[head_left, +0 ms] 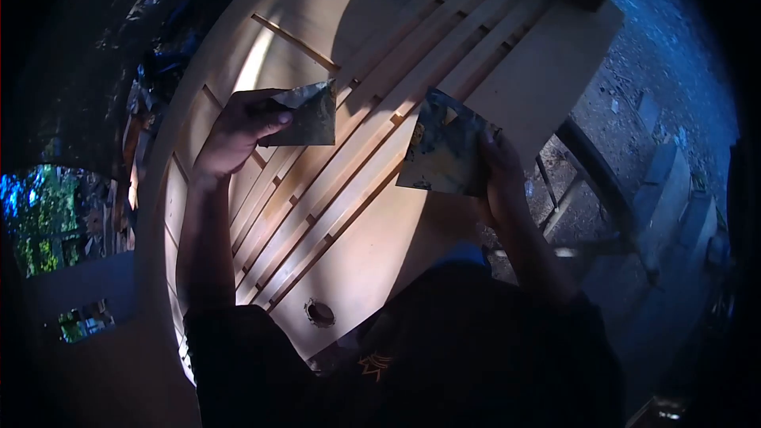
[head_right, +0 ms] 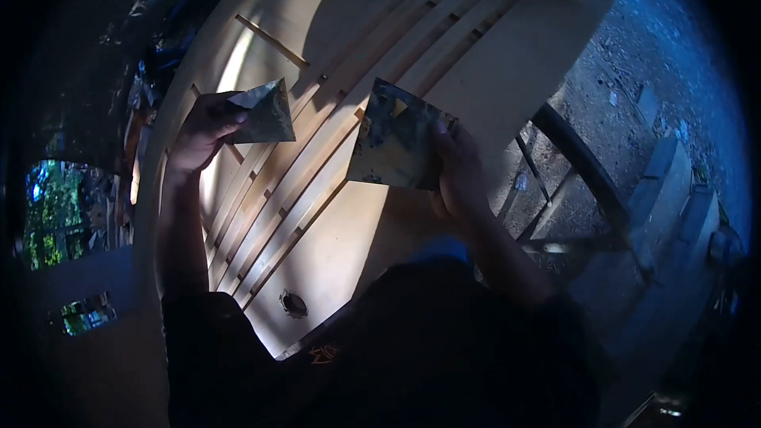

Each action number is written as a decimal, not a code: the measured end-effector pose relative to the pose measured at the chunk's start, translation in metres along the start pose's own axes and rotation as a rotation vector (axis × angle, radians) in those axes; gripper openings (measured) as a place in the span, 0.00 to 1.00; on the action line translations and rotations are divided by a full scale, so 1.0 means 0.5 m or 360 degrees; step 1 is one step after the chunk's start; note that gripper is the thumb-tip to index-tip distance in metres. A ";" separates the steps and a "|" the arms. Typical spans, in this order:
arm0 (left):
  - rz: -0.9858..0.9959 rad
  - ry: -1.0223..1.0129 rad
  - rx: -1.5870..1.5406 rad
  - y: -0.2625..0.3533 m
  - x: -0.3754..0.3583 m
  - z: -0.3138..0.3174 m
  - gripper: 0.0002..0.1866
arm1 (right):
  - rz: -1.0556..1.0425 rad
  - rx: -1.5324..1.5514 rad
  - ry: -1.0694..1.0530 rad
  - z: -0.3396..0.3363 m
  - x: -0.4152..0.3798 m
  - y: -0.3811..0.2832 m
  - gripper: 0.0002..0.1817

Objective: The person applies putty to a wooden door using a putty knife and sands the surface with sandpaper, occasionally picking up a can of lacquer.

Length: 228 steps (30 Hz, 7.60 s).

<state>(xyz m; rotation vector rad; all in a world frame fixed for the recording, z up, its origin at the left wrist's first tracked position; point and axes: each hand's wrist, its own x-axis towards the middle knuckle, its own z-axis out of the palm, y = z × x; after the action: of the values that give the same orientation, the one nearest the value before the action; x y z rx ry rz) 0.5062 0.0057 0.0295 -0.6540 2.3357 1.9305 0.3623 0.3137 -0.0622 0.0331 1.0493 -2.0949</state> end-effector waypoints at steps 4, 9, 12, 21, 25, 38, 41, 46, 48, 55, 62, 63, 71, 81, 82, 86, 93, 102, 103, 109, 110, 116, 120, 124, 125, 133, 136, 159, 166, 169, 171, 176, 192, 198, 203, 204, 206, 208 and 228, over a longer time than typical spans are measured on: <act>0.0930 0.0349 0.0361 -0.011 -0.279 0.164 0.23 | -0.0060 0.0087 0.0029 0.101 -0.176 0.089 0.15; 0.1596 0.0646 0.1070 -0.106 -0.552 0.198 0.22 | 0.0082 0.0231 -0.0001 0.219 -0.376 0.251 0.16; 0.1423 0.0619 0.1378 -0.219 -0.636 0.167 0.17 | 0.0036 0.0053 -0.0016 0.286 -0.471 0.280 0.17; 0.1146 0.0283 0.1245 -0.130 -0.767 0.070 0.28 | -0.0549 -0.0149 -0.0113 0.268 -0.558 0.350 0.19; 0.1132 0.0143 0.1954 -0.045 -0.780 0.091 0.27 | -0.0654 -0.0240 -0.0140 0.287 -0.552 0.368 0.18; 0.0785 -0.0020 0.1407 0.010 -0.692 0.072 0.28 | -0.0501 -0.0133 -0.0054 0.258 -0.476 0.359 0.16; 0.0692 -0.0030 0.0977 0.019 -0.667 0.072 0.28 | -0.0378 0.0028 -0.0003 0.262 -0.456 0.350 0.16; 0.0587 0.0051 0.0862 0.017 -0.638 0.078 0.28 | -0.0057 0.0074 -0.0053 0.251 -0.436 0.334 0.15; 0.0654 0.0034 0.1012 0.021 -0.629 0.074 0.25 | 0.0147 -0.0006 -0.0110 0.240 -0.428 0.336 0.14; 0.1002 -0.0131 0.2072 0.035 -0.607 0.086 0.18 | -0.0151 -0.0736 -0.0388 0.243 -0.441 0.354 0.15; 0.1187 -0.0316 0.2026 -0.007 -0.624 0.075 0.21 | -0.0497 -0.1116 -0.0184 0.289 -0.497 0.383 0.14; 0.1192 -0.0365 0.1998 -0.017 -0.629 0.065 0.21 | -0.0526 -0.1181 -0.0142 0.291 -0.501 0.394 0.14; 0.0835 -0.0391 0.0858 -0.104 -0.630 -0.124 0.32 | -0.0501 -0.1086 0.0168 0.248 -0.501 0.478 0.14; 0.0553 -0.0229 0.1573 -0.249 -0.464 -0.174 0.24 | -0.0678 -0.0988 0.0296 0.188 -0.446 0.466 0.18; 0.0604 -0.0213 0.1589 -0.246 -0.438 -0.166 0.23 | -0.0727 -0.1080 0.0289 0.191 -0.438 0.464 0.19; 0.0678 -0.0316 0.1810 -0.220 -0.343 -0.136 0.26 | -0.1065 -0.1595 0.0456 0.178 -0.388 0.479 0.15; 0.1240 -0.0296 0.1808 -0.324 -0.360 -0.147 0.19 | -0.0786 -0.1246 0.0456 0.183 -0.397 0.480 0.14; 0.0821 -0.0400 0.1819 -0.219 -0.423 -0.160 0.25 | -0.0819 -0.1113 0.0336 0.183 -0.390 0.483 0.14; 0.0867 -0.0380 0.1849 -0.210 -0.381 -0.151 0.25 | -0.0826 -0.1115 0.0327 0.184 -0.391 0.480 0.14; 0.1103 -0.0426 0.2057 -0.234 -0.247 -0.105 0.23 | -0.0831 -0.1085 0.0364 0.183 -0.394 0.480 0.14; 0.1231 -0.0438 0.2080 -0.254 -0.248 -0.106 0.23 | -0.0829 -0.1092 0.0380 0.183 -0.395 0.482 0.14; 0.1660 -0.0304 0.2131 -0.276 -0.304 -0.153 0.21 | -0.0776 -0.1197 0.0389 0.183 -0.400 0.476 0.13; 0.1690 -0.0237 0.2148 -0.304 -0.290 -0.133 0.22 | -0.0787 -0.1159 0.0395 0.188 -0.402 0.475 0.13; 0.1685 -0.0453 0.2258 -0.340 -0.321 -0.133 0.23 | -0.0895 -0.1064 0.0375 0.187 -0.394 0.480 0.13; 0.1669 -0.0499 0.2278 -0.331 -0.336 -0.135 0.23 | -0.0868 -0.1058 0.0372 0.187 -0.397 0.482 0.13; 0.1159 -0.0456 0.1865 -0.206 -0.258 -0.131 0.21 | -0.0851 -0.1030 0.0359 0.191 -0.399 0.478 0.12; 0.0937 -0.0655 0.1877 -0.196 -0.217 -0.125 0.20 | -0.0915 -0.1005 0.0357 0.187 -0.393 0.483 0.12; 0.0926 -0.0274 0.1632 -0.251 -0.309 -0.148 0.19 | -0.0931 -0.1062 0.0345 0.175 -0.394 0.487 0.13; 0.0539 -0.0659 0.1895 -0.216 -0.324 -0.162 0.16 | -0.0928 -0.1106 0.0358 0.173 -0.392 0.489 0.13; 0.0560 -0.0503 0.1860 -0.216 -0.297 -0.157 0.16 | -0.0965 -0.1086 0.0340 0.176 -0.390 0.491 0.13; 0.0687 -0.0375 0.1889 -0.212 -0.276 -0.136 0.17 | -0.0984 -0.1091 0.0348 0.177 -0.391 0.489 0.13; 0.0848 -0.0410 0.2006 -0.245 -0.261 -0.125 0.19 | -0.0920 -0.1071 0.0366 0.180 -0.392 0.488 0.13; 0.0724 -0.0466 0.1877 -0.370 -0.639 -0.235 0.27 | -0.0899 -0.1164 0.0432 0.167 -0.388 0.490 0.16; 0.0388 -0.0461 0.1557 -0.260 -0.531 -0.204 0.31 | -0.1000 -0.1177 0.0347 0.162 -0.387 0.490 0.16; 0.0718 -0.0372 0.1847 -0.270 -0.372 -0.155 0.24 | -0.1082 -0.1230 0.0371 0.160 -0.383 0.491 0.15; 0.0699 -0.0394 0.1898 -0.266 -0.372 -0.151 0.23 | -0.1074 -0.1233 0.0391 0.160 -0.382 0.490 0.15; 0.0701 -0.0395 0.1938 -0.278 -0.408 -0.159 0.20 | -0.1032 -0.1241 0.0428 0.151 -0.381 0.493 0.14; 0.0797 -0.0417 0.1909 -0.305 -0.450 -0.170 0.19 | -0.0991 -0.1133 0.0448 0.145 -0.378 0.495 0.13; 0.0765 -0.0348 0.1648 -0.353 -0.641 -0.279 0.29 | -0.1021 -0.1444 0.0492 0.159 -0.387 0.489 0.18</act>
<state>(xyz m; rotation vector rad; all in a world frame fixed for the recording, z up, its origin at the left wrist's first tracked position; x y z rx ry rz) 0.8911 -0.0569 -0.0091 0.2098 2.9716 0.5410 0.6802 0.2936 -0.1072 -0.4978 2.3557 -1.9513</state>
